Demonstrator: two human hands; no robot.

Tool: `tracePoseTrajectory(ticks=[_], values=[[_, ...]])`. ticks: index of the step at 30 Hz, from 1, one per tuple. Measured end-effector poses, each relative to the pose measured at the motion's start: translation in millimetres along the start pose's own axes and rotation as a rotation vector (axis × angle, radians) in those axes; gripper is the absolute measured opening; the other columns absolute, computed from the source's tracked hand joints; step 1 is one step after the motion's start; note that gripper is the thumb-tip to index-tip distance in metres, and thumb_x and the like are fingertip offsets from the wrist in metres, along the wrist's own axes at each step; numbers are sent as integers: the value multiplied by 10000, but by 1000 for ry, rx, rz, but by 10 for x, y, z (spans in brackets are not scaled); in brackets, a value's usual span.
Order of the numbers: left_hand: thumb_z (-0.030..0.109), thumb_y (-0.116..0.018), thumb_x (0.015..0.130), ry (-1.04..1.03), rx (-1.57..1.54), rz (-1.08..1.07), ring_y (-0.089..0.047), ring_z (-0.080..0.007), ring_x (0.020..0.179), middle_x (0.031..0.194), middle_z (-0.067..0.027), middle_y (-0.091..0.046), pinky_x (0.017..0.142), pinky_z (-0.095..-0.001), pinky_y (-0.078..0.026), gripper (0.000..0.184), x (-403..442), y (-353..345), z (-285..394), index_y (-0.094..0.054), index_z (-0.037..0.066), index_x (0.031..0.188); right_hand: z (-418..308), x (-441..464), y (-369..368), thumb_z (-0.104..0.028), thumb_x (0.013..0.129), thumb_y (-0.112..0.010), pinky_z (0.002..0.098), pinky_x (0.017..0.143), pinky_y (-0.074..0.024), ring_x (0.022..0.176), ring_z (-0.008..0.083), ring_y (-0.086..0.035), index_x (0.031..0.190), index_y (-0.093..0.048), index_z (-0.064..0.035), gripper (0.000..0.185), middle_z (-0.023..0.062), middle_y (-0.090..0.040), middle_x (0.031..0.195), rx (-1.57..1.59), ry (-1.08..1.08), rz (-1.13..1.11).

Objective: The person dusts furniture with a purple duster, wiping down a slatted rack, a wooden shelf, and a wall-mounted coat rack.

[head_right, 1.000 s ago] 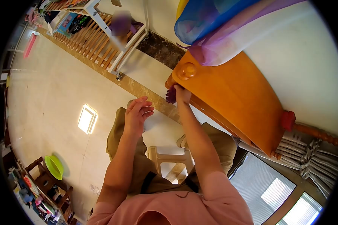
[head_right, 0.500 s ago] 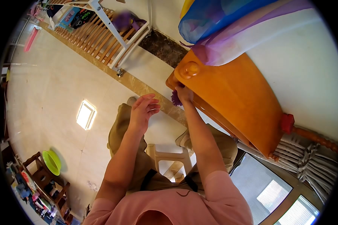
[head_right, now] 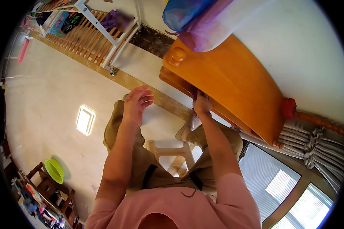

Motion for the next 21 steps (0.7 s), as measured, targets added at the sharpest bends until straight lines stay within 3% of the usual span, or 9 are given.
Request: tracePoseTrajectory(ticks=[4, 5, 8, 10, 11, 13, 14, 16, 21], values=[[238, -619, 942, -5, 14, -24, -625, -177, 850, 958, -74, -658, 781, -309, -516, 241, -19, 14, -43, -641, 59, 1102, -155, -136, 177, -363, 861, -629, 488, 1044, -412, 1260, 450, -481, 1474, -311, -40, 762, 294, -491, 1386, 262, -11, 190], [242, -620, 943, -7, 25, -27, -625, -177, 852, 963, -75, -660, 782, -308, -515, 244, -17, 28, -44, -642, 62, 1106, -347, -201, 269, -319, 850, -655, 481, 1034, -420, 1230, 457, -497, 1450, -317, -44, 741, 302, -521, 1339, 310, 70, 261], [252, -625, 945, -3, 37, -29, -643, -186, 884, 973, -80, -669, 793, -330, -522, 257, -3, 52, -58, -647, 51, 1104, -860, -8, 337, -262, 841, -676, 488, 1022, -425, 1196, 446, -523, 1398, -366, -77, 663, 292, -538, 1311, 347, 61, 152], [251, -621, 948, -1, 37, -33, -643, -188, 883, 975, -81, -669, 793, -330, -522, 258, -3, 50, -53, -646, 50, 1108, -1084, 186, 285, -225, 843, -676, 513, 993, -442, 1196, 419, -535, 1322, -442, -116, 544, 264, -531, 1323, 194, 305, 161], [249, -617, 950, -2, 28, -39, -644, -189, 882, 976, -82, -670, 793, -330, -522, 258, 4, 42, -51, -645, 49, 1111, -1106, 232, 228, -225, 843, -676, 513, 993, -442, 1196, 419, -535, 1322, -442, -116, 544, 264, -531, 1323, 196, 299, 158], [247, -615, 951, -3, 29, -44, -644, -191, 880, 977, -83, -670, 791, -331, -521, 258, 27, 36, -51, -645, 48, 1113, -1111, 286, 78, -212, 844, -669, 535, 990, -445, 1247, 395, -515, 1370, -439, -167, 576, 236, -467, 1404, -186, 370, 415], [245, -613, 952, -12, 24, -46, -645, -192, 878, 978, -84, -670, 790, -331, -521, 258, 33, 36, -49, -646, 48, 1115, -1025, 322, 35, -212, 844, -669, 535, 990, -445, 1247, 395, -515, 1370, -439, -167, 576, 236, -467, 1404, -188, 368, 410], [248, -615, 950, 0, 22, -41, -644, -193, 880, 980, -85, -670, 790, -331, -520, 262, 40, 19, -27, -646, 49, 1117, -778, 348, 88, -195, 849, -655, 547, 1013, -431, 1312, 408, -455, 1434, -402, -182, 637, 217, -411, 1454, -123, 295, 190], [227, -611, 950, 20, 5, -59, -621, -184, 880, 986, -80, -652, 801, -320, -506, 238, 34, -10, -12, -639, 56, 1115, -422, 243, 25, -187, 852, -653, 544, 1020, -434, 1349, 404, -413, 1471, -375, -192, 679, 194, -388, 1476, -181, 274, 222]])
Point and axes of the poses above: each hand's wrist, its own x-axis towards the middle knuckle, its own y-axis out of the back of the hand, z = x × y, the point moved 2 cm from there along x, towards the middle knuckle
